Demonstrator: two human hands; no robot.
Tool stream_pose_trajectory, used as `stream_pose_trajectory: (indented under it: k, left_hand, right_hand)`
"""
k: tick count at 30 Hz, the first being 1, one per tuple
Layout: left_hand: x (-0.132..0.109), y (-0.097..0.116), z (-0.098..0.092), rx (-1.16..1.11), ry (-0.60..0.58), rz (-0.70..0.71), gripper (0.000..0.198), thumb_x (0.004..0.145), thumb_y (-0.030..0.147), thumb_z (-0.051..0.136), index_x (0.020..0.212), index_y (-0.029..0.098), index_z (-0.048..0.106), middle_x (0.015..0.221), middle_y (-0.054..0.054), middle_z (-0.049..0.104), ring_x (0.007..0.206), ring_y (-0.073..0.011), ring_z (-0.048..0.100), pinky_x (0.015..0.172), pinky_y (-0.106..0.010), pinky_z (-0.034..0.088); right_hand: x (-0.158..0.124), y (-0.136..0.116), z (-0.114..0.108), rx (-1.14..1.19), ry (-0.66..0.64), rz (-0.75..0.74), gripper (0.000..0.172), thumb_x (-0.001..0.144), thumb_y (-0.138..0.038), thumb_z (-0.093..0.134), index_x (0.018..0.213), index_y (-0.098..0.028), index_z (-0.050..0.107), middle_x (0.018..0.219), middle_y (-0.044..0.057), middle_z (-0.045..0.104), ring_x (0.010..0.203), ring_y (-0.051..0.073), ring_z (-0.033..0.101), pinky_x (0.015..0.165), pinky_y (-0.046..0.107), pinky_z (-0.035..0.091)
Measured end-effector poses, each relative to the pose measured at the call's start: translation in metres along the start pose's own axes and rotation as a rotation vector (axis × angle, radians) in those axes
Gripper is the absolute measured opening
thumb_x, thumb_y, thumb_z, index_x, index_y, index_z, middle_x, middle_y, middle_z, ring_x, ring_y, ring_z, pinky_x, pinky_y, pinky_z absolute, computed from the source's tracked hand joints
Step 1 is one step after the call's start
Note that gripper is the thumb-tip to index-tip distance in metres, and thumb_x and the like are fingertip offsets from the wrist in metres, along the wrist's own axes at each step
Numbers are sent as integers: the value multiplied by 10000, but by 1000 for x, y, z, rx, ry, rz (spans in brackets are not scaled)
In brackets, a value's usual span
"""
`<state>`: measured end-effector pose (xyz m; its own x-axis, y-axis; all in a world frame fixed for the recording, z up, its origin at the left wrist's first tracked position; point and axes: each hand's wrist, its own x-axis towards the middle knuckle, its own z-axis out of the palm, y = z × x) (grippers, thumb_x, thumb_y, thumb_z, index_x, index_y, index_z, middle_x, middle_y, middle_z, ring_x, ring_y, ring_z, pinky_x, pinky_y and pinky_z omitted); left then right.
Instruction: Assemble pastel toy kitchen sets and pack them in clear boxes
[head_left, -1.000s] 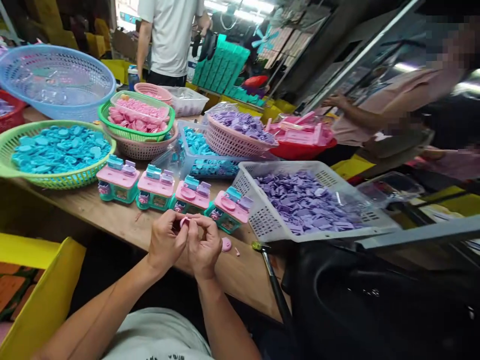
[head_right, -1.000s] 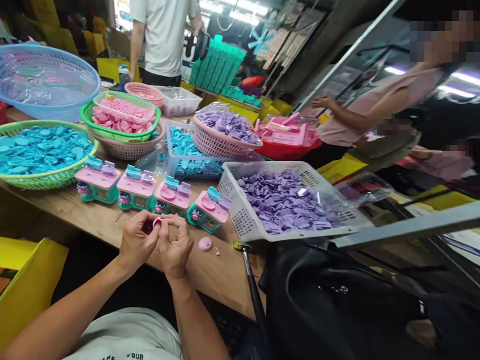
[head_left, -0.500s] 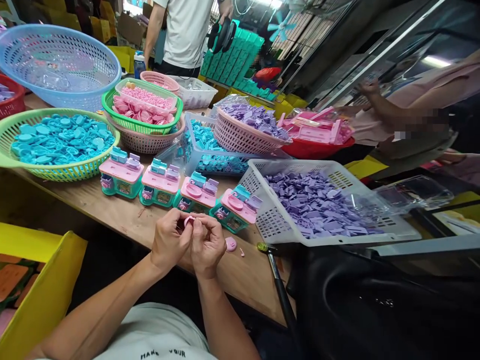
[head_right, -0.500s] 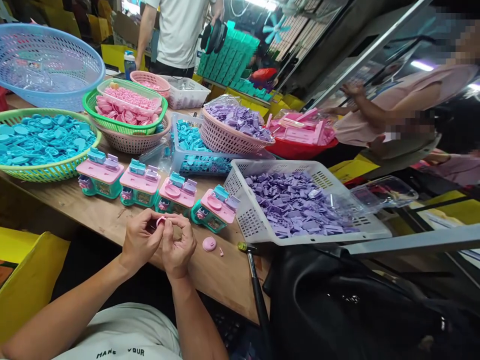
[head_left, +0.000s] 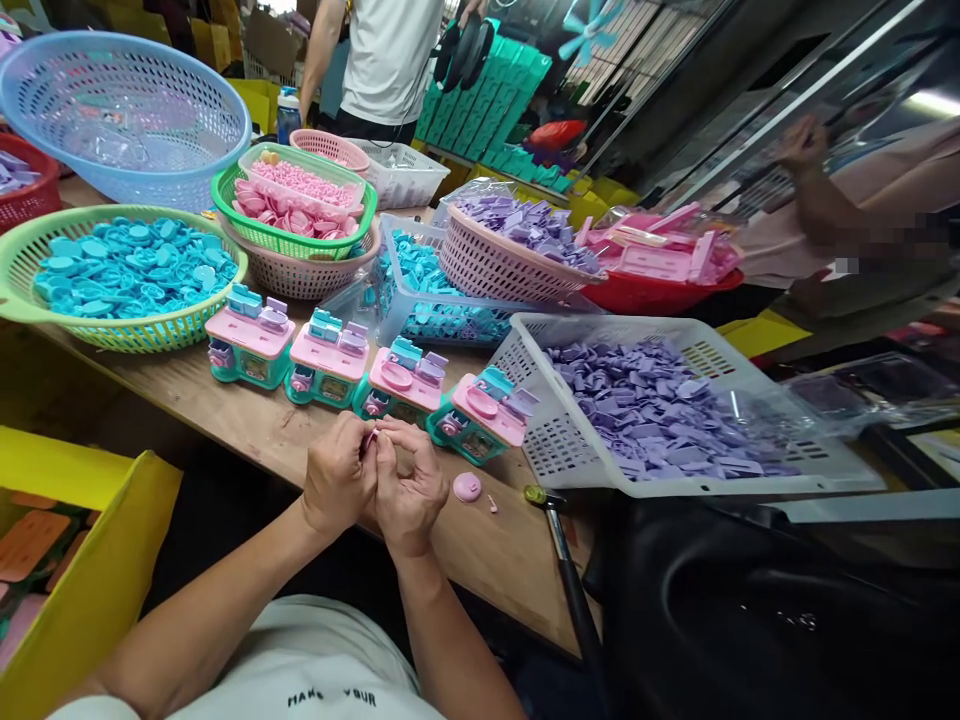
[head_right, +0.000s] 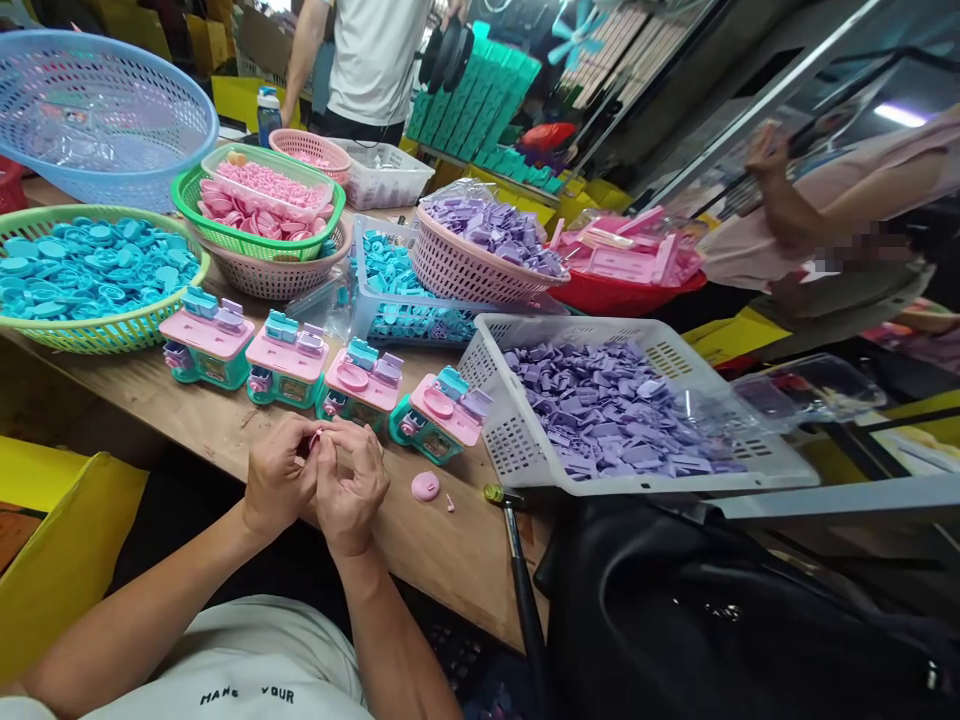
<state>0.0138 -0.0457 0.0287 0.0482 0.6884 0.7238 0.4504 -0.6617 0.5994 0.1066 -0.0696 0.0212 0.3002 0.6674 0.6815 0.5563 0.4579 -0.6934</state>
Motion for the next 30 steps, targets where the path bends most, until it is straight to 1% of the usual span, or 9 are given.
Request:
stream_pose_trajectory:
  k: [3, 5, 9, 11, 15, 17, 20, 23, 30]
  left_hand:
    - [-5, -8, -3, -18, -20, -99, 167, 912, 183, 503, 818, 150, 638, 724, -48, 646, 638, -128, 598, 608, -230, 494]
    - [-3, -13, -9, -115, -54, -249, 160, 884, 218, 539, 815, 143, 663, 735, -56, 676, 632, -131, 617, 599, -229, 501]
    - [16, -20, -27, -390, -79, -653, 197, 804, 324, 657, 774, 132, 693, 721, -54, 716, 604, -133, 647, 586, -221, 520]
    - [30, -24, -36, -491, -102, -747, 263, 767, 388, 710, 743, 126, 702, 703, -56, 719, 606, -145, 655, 584, -228, 527]
    - [48, -35, -51, -507, -165, -694, 367, 813, 483, 672, 801, 121, 732, 729, -70, 724, 663, -174, 676, 560, -231, 518]
    - [52, -44, -55, -357, -84, -610, 375, 877, 459, 606, 946, 114, 736, 860, -94, 745, 739, -188, 694, 612, -249, 539]
    - [54, -58, -56, -34, -3, -455, 345, 928, 323, 543, 1151, 97, 679, 1099, -148, 729, 933, -226, 709, 829, -320, 568]
    - [55, -67, -55, 184, -99, -341, 373, 940, 180, 470, 1274, 85, 606, 1232, -178, 686, 1139, -267, 664, 991, -381, 523]
    - [53, -66, -57, 388, -293, -319, 470, 892, 39, 417, 1340, 94, 547, 1195, -163, 692, 1077, -257, 694, 902, -344, 564]
  right_hand:
    - [1, 0, 3, -25, -66, -13, 84, 945, -181, 602, 895, -220, 658, 939, 28, 735, 1004, 188, 683, 962, 420, 522]
    - [2, 0, 3, -26, -116, -55, 77, 948, -179, 601, 944, -223, 664, 970, 36, 729, 1037, 190, 664, 954, 403, 528]
    - [10, 0, 2, -84, -183, -292, 256, 940, -196, 608, 1193, -226, 627, 1137, 81, 694, 1093, 208, 626, 950, 397, 514]
    - [19, -1, 4, -179, -257, -414, 250, 932, -196, 621, 1177, -236, 647, 1099, 68, 714, 1076, 218, 625, 945, 396, 482]
    - [49, 1, 24, -309, -318, -557, 104, 956, -195, 599, 1003, -231, 685, 988, 39, 754, 1004, 210, 640, 918, 377, 404]
    - [67, 6, 39, -346, -333, -587, 105, 979, -225, 575, 972, -222, 681, 985, 34, 761, 980, 202, 636, 916, 371, 369]
    - [87, 18, 60, -433, -372, -600, 161, 997, -274, 553, 916, -220, 681, 930, 16, 764, 912, 193, 614, 864, 354, 326]
    - [94, 29, 73, -517, -400, -615, 208, 1009, -303, 533, 888, -219, 681, 893, 9, 761, 876, 192, 595, 828, 347, 294]
    - [91, 29, 75, -530, -410, -666, 214, 1016, -307, 519, 932, -215, 693, 932, 19, 773, 894, 190, 588, 852, 349, 297]
